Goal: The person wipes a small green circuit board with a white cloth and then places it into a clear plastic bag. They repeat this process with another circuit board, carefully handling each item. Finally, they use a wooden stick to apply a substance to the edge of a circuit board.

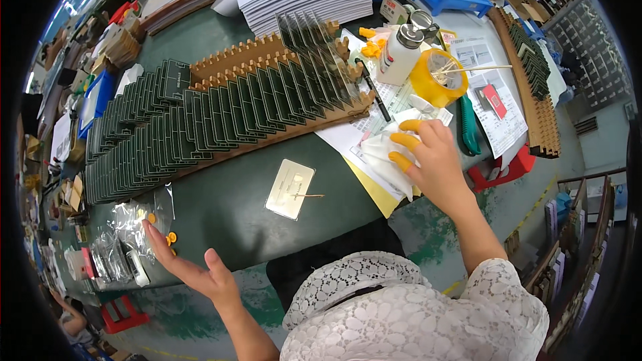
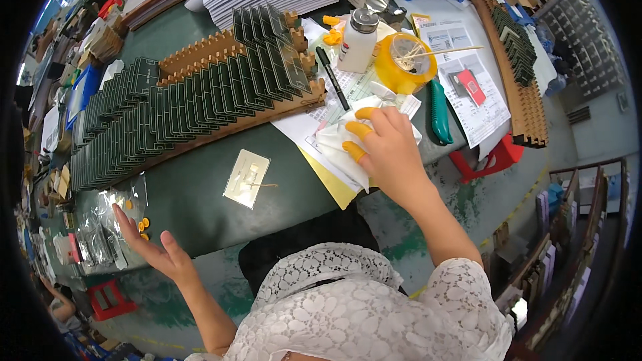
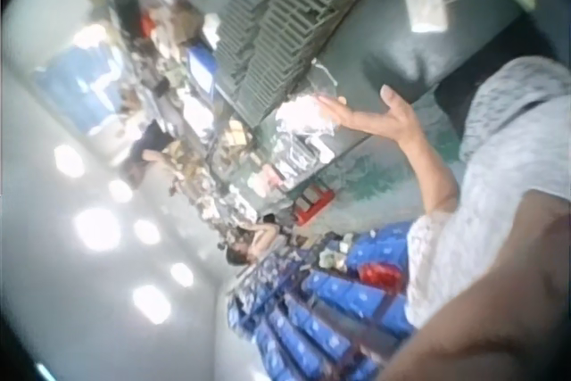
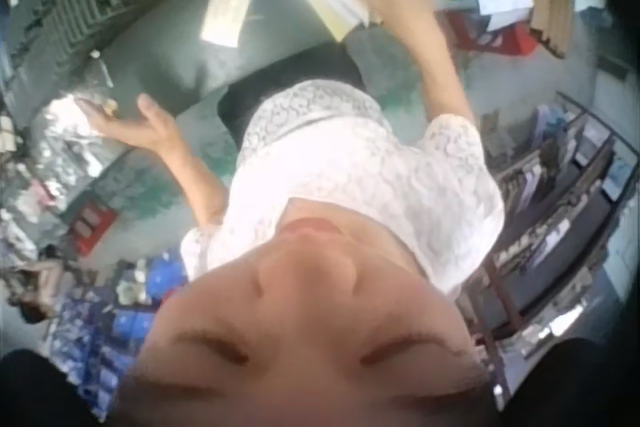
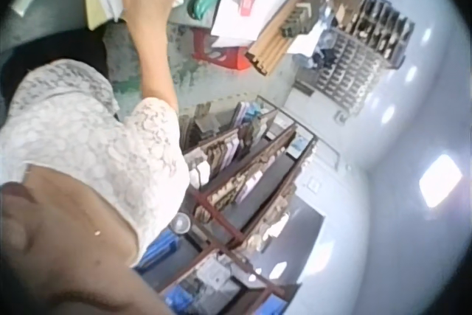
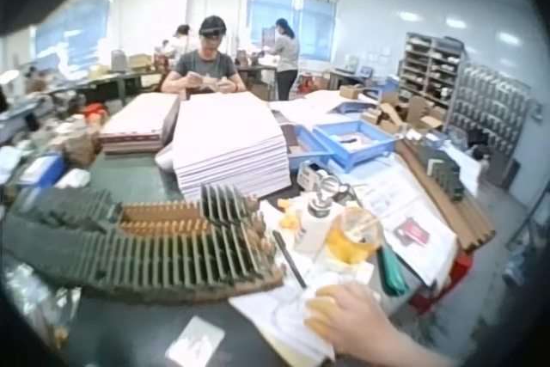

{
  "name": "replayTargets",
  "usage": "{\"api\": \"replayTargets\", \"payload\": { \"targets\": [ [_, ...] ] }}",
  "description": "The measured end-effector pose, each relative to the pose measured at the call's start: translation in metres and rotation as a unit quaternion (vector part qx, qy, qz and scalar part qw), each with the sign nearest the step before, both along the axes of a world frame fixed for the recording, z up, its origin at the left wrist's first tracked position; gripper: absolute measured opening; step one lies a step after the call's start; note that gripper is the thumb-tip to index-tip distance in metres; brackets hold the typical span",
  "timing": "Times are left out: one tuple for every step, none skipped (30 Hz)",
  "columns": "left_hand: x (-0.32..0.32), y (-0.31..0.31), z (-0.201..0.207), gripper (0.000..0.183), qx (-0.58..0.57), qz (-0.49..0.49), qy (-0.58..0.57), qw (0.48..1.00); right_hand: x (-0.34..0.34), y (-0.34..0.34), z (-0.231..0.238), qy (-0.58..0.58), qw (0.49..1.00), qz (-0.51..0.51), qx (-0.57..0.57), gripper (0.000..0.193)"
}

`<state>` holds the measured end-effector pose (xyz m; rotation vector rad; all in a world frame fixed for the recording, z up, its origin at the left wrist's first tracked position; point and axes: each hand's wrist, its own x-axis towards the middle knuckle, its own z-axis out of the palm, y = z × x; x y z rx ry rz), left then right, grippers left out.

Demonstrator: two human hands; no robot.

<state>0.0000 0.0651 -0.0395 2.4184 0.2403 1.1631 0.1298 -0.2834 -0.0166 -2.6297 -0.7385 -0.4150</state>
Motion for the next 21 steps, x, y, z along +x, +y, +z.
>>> {"api": "replayTargets", "payload": {
  "targets": [
    [-0.002, 0.001, 0.001, 0.073, 0.003, 0.004, 0.003, 1.000, 0.003, -0.001, -0.001, 0.005, 1.000, 0.006, -0.028, 0.019],
    [-0.003, 0.003, 0.002, 0.071, -0.005, 0.008, 0.001, 1.000, 0.005, -0.002, -0.001, 0.009, 0.998, 0.011, -0.057, 0.018],
    [-0.006, 0.005, 0.001, 0.069, -0.013, 0.014, -0.001, 1.000, 0.007, -0.003, 0.003, 0.017, 1.000, 0.005, -0.011, 0.017],
    [-0.009, 0.007, 0.001, 0.067, -0.021, 0.020, -0.002, 1.000, 0.008, -0.004, 0.009, 0.026, 0.999, -0.002, 0.034, 0.016],
    [-0.010, 0.010, 0.001, 0.067, -0.035, 0.024, -0.001, 0.999, 0.009, -0.007, 0.012, 0.034, 0.996, -0.010, 0.079, 0.015],
    [-0.011, 0.013, 0.002, 0.068, -0.049, 0.024, -0.001, 0.998, 0.008, -0.014, 0.013, 0.119, 0.982, -0.034, 0.140, 0.014],
    [-0.012, 0.015, 0.001, 0.068, -0.063, 0.024, -0.001, 0.998, 0.007, -0.023, 0.014, 0.202, 0.957, -0.058, 0.199, 0.013],
    [-0.011, 0.015, 0.000, 0.067, -0.081, 0.019, -0.005, 0.996, 0.006, -0.028, 0.015, 0.282, 0.921, -0.081, 0.256, 0.012],
    [-0.010, 0.016, -0.003, 0.066, -0.100, 0.011, -0.009, 0.995, 0.006, -0.029, 0.014, 0.376, 0.842, -0.088, 0.377, 0.015],
    [-0.008, 0.016, -0.005, 0.065, -0.119, 0.004, -0.013, 0.993, 0.008, -0.036, 0.009, 0.408, 0.809, -0.076, 0.415, 0.017],
    [-0.006, 0.014, -0.005, 0.065, -0.128, -0.004, -0.013, 0.992, 0.009, -0.047, 0.001, 0.438, 0.774, -0.064, 0.452, 0.019],
    [-0.004, 0.012, -0.004, 0.064, -0.133, -0.009, -0.013, 0.991, 0.010, -0.050, -0.001, 0.468, 0.735, -0.048, 0.489, 0.020],
    [-0.003, 0.010, -0.003, 0.064, -0.139, -0.014, -0.013, 0.990, 0.009, -0.052, -0.001, 0.482, 0.735, -0.041, 0.475, 0.021],
    [-0.002, 0.009, -0.003, 0.064, -0.137, -0.015, -0.013, 0.990, 0.006, -0.052, 0.001, 0.473, 0.739, -0.026, 0.479, 0.022],
    [-0.001, 0.008, -0.002, 0.064, -0.135, -0.016, -0.014, 0.991, 0.004, -0.051, 0.003, 0.462, 0.744, -0.011, 0.483, 0.022],
    [-0.001, 0.008, -0.001, 0.064, -0.133, -0.016, -0.016, 0.991, 0.003, -0.050, 0.005, 0.451, 0.748, 0.005, 0.486, 0.022],
    [-0.001, 0.006, 0.001, 0.064, -0.139, -0.016, -0.014, 0.990, 0.003, -0.048, 0.007, 0.397, 0.763, 0.009, 0.510, 0.021],
    [-0.002, 0.006, 0.003, 0.064, -0.145, -0.014, -0.015, 0.989, 0.006, -0.046, 0.010, 0.340, 0.776, 0.016, 0.531, 0.020],
    [-0.002, 0.004, 0.005, 0.064, -0.151, -0.012, -0.015, 0.988, 0.009, -0.044, 0.014, 0.283, 0.785, 0.023, 0.550, 0.018],
    [-0.003, 0.003, 0.006, 0.065, -0.167, -0.018, -0.017, 0.986, 0.012, -0.040, 0.022, 0.283, 0.760, 0.022, 0.584, 0.019],
    [-0.003, 0.002, 0.008, 0.066, -0.183, -0.026, -0.021, 0.983, 0.015, -0.035, 0.034, 0.281, 0.734, 0.022, 0.618, 0.019]
  ]
}}
